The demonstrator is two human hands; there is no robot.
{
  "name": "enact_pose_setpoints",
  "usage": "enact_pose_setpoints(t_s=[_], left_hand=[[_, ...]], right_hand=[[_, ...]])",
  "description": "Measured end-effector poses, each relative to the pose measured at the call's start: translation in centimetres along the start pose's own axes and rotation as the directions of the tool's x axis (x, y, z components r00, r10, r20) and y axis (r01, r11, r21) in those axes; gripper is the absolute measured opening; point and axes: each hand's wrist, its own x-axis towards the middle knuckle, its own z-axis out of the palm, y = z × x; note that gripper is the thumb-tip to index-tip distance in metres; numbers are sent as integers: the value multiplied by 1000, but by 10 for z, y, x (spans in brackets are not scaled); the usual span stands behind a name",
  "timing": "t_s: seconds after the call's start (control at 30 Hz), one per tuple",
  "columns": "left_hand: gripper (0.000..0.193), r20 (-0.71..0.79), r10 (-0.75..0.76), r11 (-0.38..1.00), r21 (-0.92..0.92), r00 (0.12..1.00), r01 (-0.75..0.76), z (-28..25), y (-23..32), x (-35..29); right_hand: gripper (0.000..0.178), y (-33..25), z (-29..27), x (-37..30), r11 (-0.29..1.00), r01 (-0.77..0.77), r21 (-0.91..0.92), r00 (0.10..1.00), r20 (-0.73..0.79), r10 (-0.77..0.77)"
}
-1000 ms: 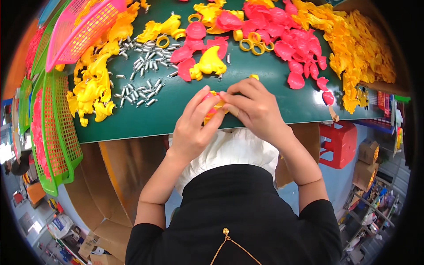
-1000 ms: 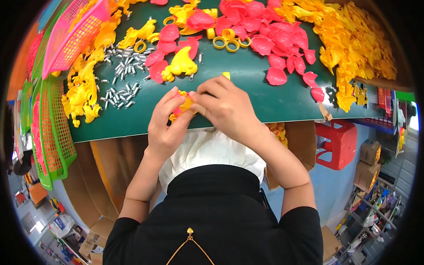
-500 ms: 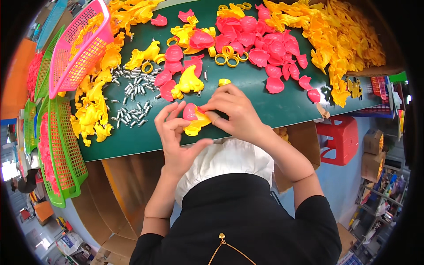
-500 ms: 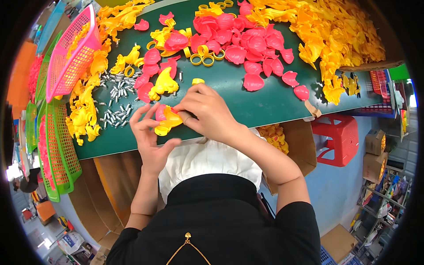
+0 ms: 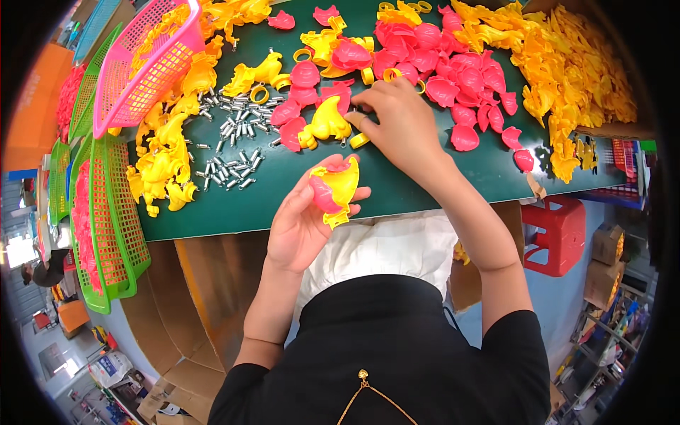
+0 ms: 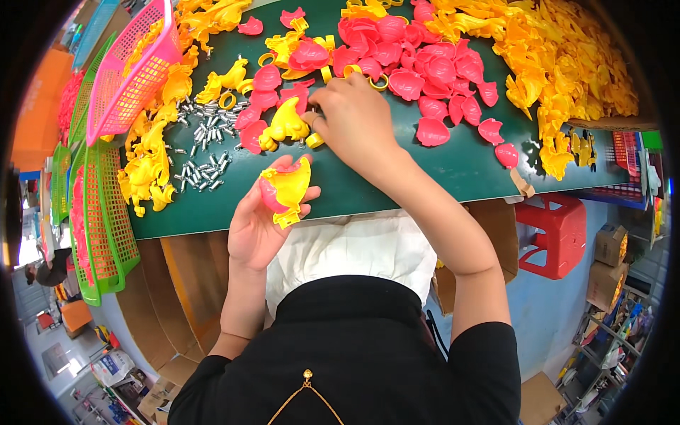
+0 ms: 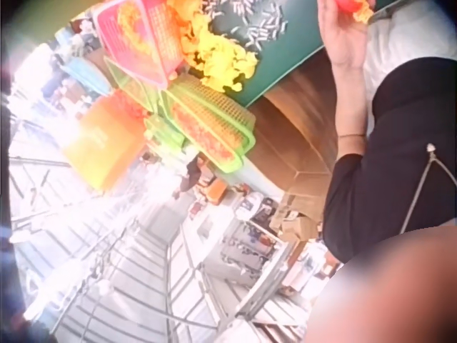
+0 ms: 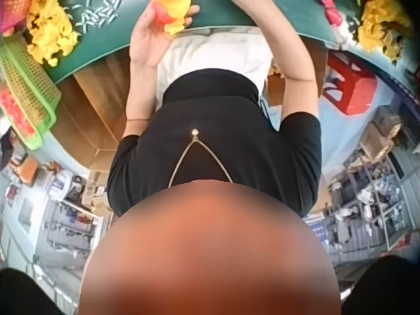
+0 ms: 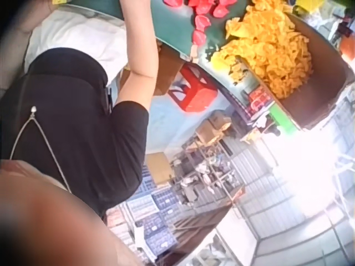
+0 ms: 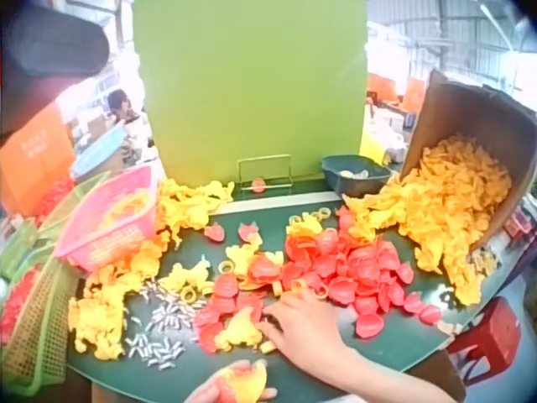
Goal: The person is manually assembling small yellow plastic toy ducks by attaching red components and inserting metal clips.
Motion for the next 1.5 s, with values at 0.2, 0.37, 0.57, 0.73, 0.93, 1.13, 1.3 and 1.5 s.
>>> enact_pose_setpoints(t_s=[0.2,0.37,0.57,0.73,0.93,1.13,1.3,1.5], left_hand=[[51,40,-36,993,-107,999,40,-10,-5,1],[45,-2,-36,998,-51,999,36,-7,-5,4],[39,-12,-2,992,128,1000,4,2,-7,5],[37,-12,-12,974,225,1000,14,6,-10,7],[39,65,-5,972,236,998,-10,8,-10,7],[53,-130,232,819,560,964,-121,17,-15,8],[55,11,170,734,666,985,-134,15,-5,7],[51,13,195,864,471,981,-178,18,-10,4]], right_hand=[[17,7,8,-1,995,40,-90,997,-68,-47],[17,7,1,-12,987,80,-141,991,-98,-95],[19,-13,-51,-36,776,-170,607,976,212,49],[16,-11,-58,-38,542,-412,733,888,456,58],[16,-12,-55,-33,537,-467,703,854,515,70],[16,-12,-45,-41,526,-441,728,884,452,116],[16,-15,-57,-43,433,-561,705,815,563,139],[15,-22,-35,-69,356,-496,792,865,415,283]])
